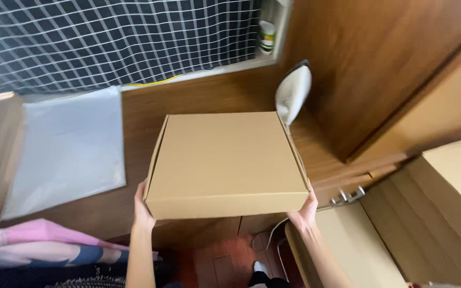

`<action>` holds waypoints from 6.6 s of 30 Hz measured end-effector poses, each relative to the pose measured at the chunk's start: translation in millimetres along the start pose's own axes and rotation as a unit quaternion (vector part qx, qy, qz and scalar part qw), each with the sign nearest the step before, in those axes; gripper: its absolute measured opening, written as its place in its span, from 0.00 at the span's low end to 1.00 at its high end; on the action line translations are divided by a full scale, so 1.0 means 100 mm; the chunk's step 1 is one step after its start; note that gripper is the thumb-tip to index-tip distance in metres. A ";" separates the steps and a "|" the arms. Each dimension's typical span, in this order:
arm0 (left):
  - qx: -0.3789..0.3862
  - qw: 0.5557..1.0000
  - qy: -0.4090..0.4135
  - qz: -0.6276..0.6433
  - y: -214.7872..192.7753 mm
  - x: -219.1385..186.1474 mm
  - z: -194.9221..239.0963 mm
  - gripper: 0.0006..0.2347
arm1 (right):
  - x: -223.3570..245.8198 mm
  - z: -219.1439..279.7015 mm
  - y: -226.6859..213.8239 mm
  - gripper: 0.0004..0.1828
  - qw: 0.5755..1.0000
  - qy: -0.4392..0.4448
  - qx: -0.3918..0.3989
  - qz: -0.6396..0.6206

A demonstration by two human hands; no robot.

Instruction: The person opens two cardboard boxes on a wooden cabinet, removes plastic-wrapped shirts, and hangs them on a nearby clothing rack. The person then closes the boxes and stacks them.

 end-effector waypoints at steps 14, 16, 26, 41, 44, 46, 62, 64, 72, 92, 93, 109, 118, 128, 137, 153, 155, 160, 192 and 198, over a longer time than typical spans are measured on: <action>0.009 0.978 0.060 0.197 0.62 -0.35 0.23 0.16 | -0.16 -1.29 0.33 0.17 0.990 0.064 -0.026 0.122; 0.004 0.982 0.064 0.180 0.65 -0.41 0.29 0.18 | -0.13 -1.40 0.44 0.17 0.983 0.030 0.004 0.179; -0.020 0.986 0.101 0.133 0.71 -0.56 0.58 0.18 | -0.04 -0.92 0.94 0.17 0.978 -0.006 -0.001 0.208; -0.096 0.980 0.118 -0.128 0.54 -0.68 0.70 0.21 | -0.08 -0.57 1.39 0.25 0.894 0.055 0.106 0.433; -0.117 0.968 0.146 -0.169 0.72 -0.93 0.89 0.21 | 0.00 -0.31 1.80 0.26 0.887 0.056 0.142 0.436; -0.118 0.963 0.170 -0.174 0.90 -1.13 1.05 0.21 | 0.07 -0.16 2.07 0.29 0.893 0.053 0.160 0.418; -0.124 0.930 0.338 -0.076 1.17 -2.18 0.71 0.22 | 0.42 -0.02 3.64 0.36 0.874 0.048 0.284 0.393; -0.133 0.917 0.372 -0.057 1.05 -2.31 0.44 0.19 | 0.43 -0.06 3.79 0.36 0.877 0.040 0.282 0.386; -0.080 0.903 0.418 -0.057 1.43 -2.89 -0.06 0.18 | 0.45 -0.56 4.49 0.31 0.878 -0.056 0.327 0.344; 0.003 0.937 0.310 -0.162 1.72 -3.31 -0.92 0.15 | 0.20 -1.84 4.32 0.17 0.782 -0.188 0.242 0.542; 0.002 0.939 0.307 -0.154 1.66 -3.25 -0.97 0.15 | 0.19 -1.92 4.23 0.16 0.787 -0.182 0.238 0.539; -0.053 0.954 0.236 -0.175 1.05 -1.81 -0.37 0.13 | 0.02 -1.58 2.71 0.13 0.800 -0.101 0.227 0.546; -0.113 0.859 0.196 -0.460 0.68 -0.73 -0.73 0.13 | -0.42 -1.48 1.82 0.14 0.697 -0.086 0.289 0.651; -0.161 0.655 0.033 -0.737 0.76 -0.50 -0.67 0.29 | -0.80 -1.93 1.32 0.36 0.293 -0.076 0.235 0.924; -0.136 0.687 0.020 -0.714 0.93 -0.59 -0.35 0.33 | -0.80 -1.95 1.22 0.48 0.354 -0.001 0.227 0.907; 0.054 0.763 0.039 -0.643 1.18 -0.43 -0.12 0.17 | -0.68 -1.29 1.56 0.34 0.354 -0.038 0.218 0.909; 0.072 0.774 0.047 -0.627 1.13 -0.40 -0.15 0.17 | -0.69 -1.28 1.54 0.36 0.360 -0.030 0.228 0.904; 0.001 0.780 0.068 -0.622 0.64 -0.26 -0.74 0.15 | -0.71 -1.37 1.45 0.34 0.370 -0.025 0.218 0.903; 0.065 0.952 0.154 -0.255 1.31 -0.78 0.79 0.33 | -0.54 -0.68 1.77 0.49 0.773 0.111 0.249 0.572; 0.024 0.936 0.169 -0.308 0.98 -0.50 0.17 0.27 | -0.81 -1.87 0.94 0.36 0.692 0.106 0.268 0.662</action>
Point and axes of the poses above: each hand's wrist, its own z-axis away from the middle knuckle, its own y-axis out of the palm, x = y × z, the point moved 10 cm from there along -z, towards the middle knuckle, and after that the axes turned 4 degrees about -y, right-handed, at the moved point
